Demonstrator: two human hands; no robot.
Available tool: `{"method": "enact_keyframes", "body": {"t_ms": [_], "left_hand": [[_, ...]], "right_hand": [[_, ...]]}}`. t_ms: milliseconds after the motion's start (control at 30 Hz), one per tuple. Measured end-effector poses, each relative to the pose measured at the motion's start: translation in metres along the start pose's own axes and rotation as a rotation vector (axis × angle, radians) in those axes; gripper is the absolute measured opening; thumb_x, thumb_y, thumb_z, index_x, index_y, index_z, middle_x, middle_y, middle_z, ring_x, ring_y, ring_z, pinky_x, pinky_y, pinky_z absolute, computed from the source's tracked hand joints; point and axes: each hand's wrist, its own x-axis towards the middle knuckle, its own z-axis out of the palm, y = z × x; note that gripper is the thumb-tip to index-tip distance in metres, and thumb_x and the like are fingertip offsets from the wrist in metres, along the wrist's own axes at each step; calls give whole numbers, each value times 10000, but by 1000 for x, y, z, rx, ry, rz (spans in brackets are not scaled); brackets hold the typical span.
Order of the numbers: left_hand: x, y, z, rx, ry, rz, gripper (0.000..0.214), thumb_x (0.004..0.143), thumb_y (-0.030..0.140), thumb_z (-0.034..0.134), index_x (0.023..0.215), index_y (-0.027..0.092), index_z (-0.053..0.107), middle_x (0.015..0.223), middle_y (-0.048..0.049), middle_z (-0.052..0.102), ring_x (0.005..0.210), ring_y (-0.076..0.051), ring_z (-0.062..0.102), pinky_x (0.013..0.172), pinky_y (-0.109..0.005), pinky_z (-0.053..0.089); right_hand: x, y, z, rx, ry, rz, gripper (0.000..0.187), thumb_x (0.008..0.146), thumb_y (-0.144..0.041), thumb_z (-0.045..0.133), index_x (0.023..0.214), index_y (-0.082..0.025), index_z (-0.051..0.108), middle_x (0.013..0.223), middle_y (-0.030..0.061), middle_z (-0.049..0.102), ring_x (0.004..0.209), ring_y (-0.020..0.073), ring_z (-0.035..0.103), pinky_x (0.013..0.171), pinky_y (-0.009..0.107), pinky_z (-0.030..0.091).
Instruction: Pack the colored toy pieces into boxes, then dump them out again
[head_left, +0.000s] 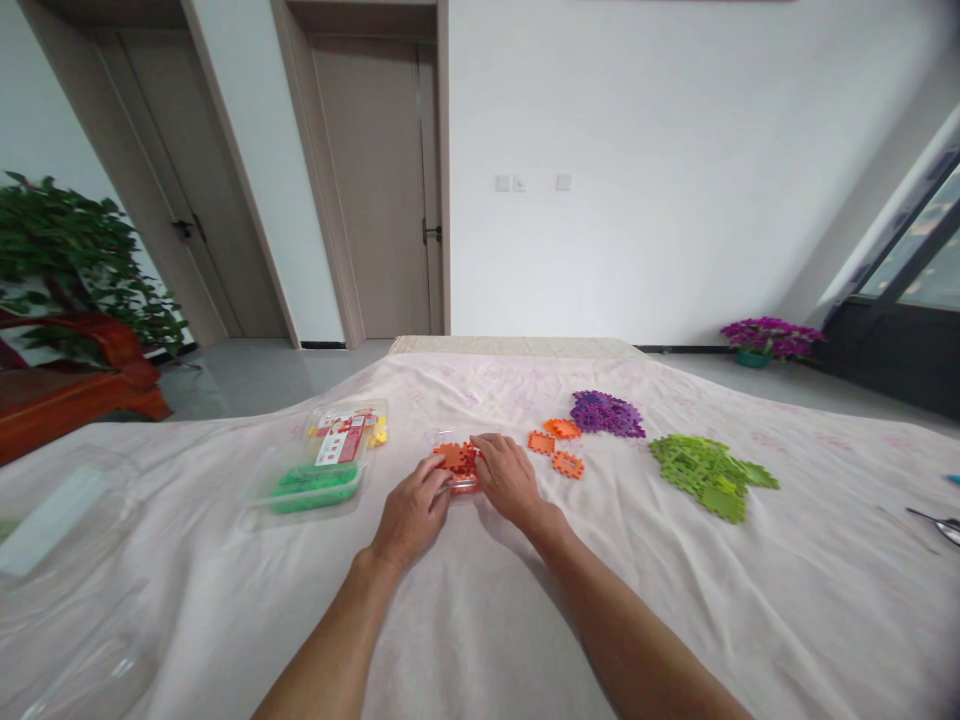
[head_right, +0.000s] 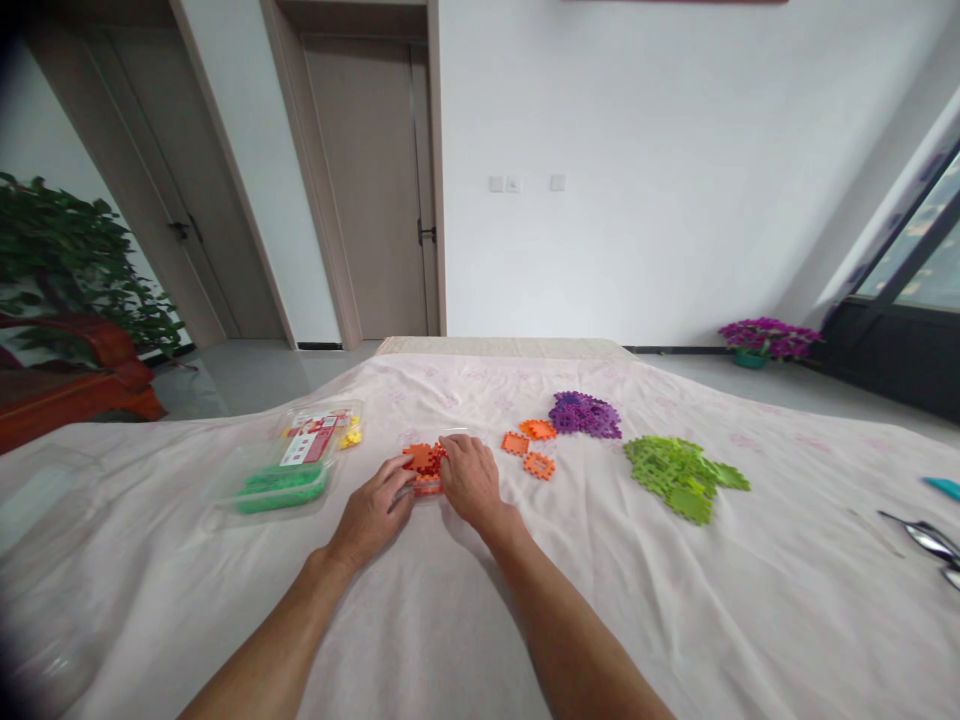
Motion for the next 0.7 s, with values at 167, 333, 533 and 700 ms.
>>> {"method": "enact_keyframes", "body": {"t_ms": [167,333,533,700], "left_hand": [[0,-1,1,29,7,23,201,929,205,505,1077,254,632,1359,-42,576,1137,-200,634,967,-345,534],[-1,-3,2,51,35,59,167,933,234,527,1050,256,645,1325,-34,605,1108,-191,649,945,-329,544],[0,0,1,78,34,88,164,929,245,547,1047,259,661,1308,-32,625,1058,-189,672,912,-320,555],[0,11,-4,112,-7,136,153,937,247,537,1017,238,668,1276,-39,643,1001,-190,685,877,-315,554]], "right_hand": [[2,-1,-5,-3,-28,16,387,950,-202,445,1307,-226,593,1240,71,632,1090,218,543,951,318,383],[3,-2,-9,3,-72,12,406,928,-181,451,1301,-233,604,1229,62,641,1107,208,540,976,308,371],[3,-1,-13,-20,-80,27,399,937,-221,455,1308,-225,599,1224,74,641,1106,214,545,966,303,375],[3,-3,-22,-77,-128,30,365,959,-341,474,1278,-241,621,1171,90,644,1082,233,541,919,318,385]]}}
